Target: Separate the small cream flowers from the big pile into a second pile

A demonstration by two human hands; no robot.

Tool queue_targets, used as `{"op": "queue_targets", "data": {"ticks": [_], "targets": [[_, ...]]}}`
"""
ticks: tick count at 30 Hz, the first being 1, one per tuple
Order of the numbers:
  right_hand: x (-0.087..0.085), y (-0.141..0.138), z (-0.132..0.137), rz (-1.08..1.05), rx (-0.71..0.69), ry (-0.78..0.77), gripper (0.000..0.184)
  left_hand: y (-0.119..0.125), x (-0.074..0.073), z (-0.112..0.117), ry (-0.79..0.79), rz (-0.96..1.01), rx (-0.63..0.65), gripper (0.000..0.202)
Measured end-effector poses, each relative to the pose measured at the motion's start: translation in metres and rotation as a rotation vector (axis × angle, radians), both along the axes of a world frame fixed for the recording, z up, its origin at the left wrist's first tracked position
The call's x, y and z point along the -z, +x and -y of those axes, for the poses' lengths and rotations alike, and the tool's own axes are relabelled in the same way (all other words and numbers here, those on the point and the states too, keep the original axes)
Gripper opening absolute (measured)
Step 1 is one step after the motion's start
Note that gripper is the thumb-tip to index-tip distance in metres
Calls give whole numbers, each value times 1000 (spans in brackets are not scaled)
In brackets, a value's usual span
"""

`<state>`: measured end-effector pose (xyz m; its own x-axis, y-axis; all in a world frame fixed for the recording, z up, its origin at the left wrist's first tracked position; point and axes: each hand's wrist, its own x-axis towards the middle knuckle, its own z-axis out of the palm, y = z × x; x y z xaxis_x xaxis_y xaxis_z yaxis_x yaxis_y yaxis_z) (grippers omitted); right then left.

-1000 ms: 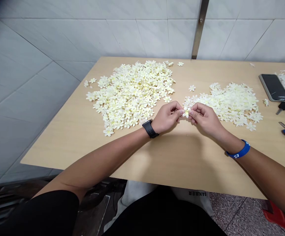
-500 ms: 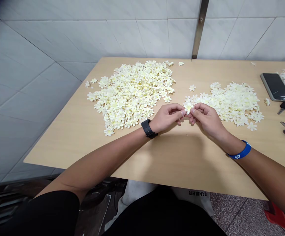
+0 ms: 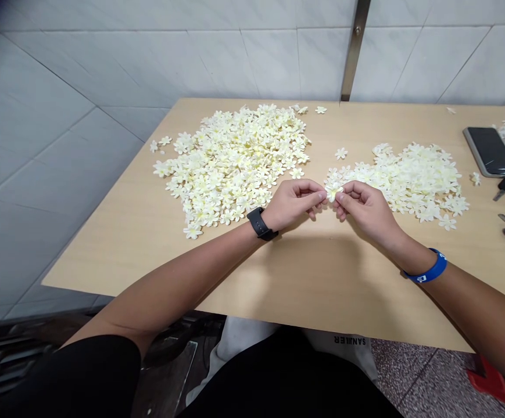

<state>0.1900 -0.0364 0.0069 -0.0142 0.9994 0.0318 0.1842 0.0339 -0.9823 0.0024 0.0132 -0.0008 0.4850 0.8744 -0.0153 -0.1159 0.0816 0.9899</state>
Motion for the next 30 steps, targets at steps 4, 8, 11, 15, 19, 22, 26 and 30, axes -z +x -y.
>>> {"op": "queue_targets", "data": {"ticks": [4, 8, 11, 15, 19, 22, 26, 30], "targets": [[6, 2, -1, 377, 265, 456, 21, 1, 1, -1, -11, -9, -40, 13], [3, 2, 2, 716, 181, 825, 10, 1, 3, 0, 23, 20, -29, 18], [0, 1, 5, 745, 121, 881, 5, 1, 6, 1, 52, 59, 0, 29], [-2, -2, 6, 681, 118, 851, 7, 2, 9, 1, 88, 94, 16, 44], [-1, -2, 7, 629, 135, 793, 10, 2, 9, 2, 119, 106, 27, 51], [-1, -3, 7, 604, 151, 748, 13, 2, 9, 2, 126, 101, 31, 53], [-2, -4, 6, 569, 158, 746, 13, 3, 8, 3, 131, 121, 38, 54], [-4, -5, 7, 547, 157, 742, 11, 3, 4, 4, 122, 95, 28, 43]]}}
